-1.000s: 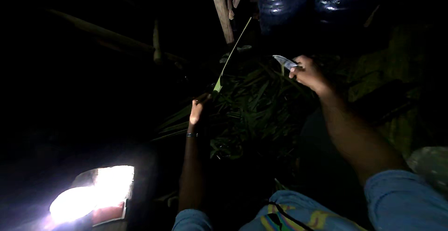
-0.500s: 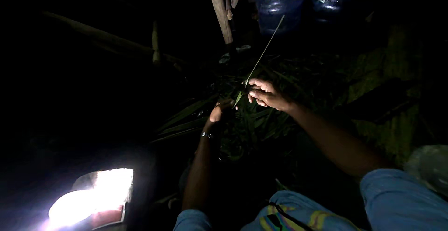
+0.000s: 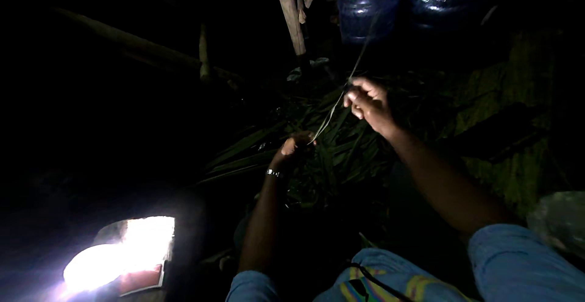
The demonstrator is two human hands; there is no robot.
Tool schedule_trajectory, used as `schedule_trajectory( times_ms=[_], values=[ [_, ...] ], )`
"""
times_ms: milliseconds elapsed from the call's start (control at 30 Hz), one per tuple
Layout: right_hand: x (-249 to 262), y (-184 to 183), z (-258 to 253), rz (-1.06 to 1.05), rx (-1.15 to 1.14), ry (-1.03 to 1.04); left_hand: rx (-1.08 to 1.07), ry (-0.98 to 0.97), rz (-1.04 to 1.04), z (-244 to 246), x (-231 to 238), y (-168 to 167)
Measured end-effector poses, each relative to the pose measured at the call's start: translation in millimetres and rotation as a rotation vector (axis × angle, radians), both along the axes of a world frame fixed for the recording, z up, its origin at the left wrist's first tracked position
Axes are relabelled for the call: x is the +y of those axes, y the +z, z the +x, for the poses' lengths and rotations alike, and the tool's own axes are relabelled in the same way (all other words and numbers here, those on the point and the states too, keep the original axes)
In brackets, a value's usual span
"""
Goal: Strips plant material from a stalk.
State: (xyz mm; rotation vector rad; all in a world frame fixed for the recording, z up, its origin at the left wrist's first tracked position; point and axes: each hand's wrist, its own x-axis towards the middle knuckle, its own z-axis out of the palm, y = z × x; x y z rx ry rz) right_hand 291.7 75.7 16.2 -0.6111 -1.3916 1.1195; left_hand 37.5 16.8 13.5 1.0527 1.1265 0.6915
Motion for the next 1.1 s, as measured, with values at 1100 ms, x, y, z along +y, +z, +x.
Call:
schedule_trajectory(
  times_ms=[1100],
  values=[
    [-10.7, 4.9, -6.7, -0.416, -0.006, 0.15, 0.203, 0.088, 0.352, 20.0, -0.8, -20.8]
  ],
)
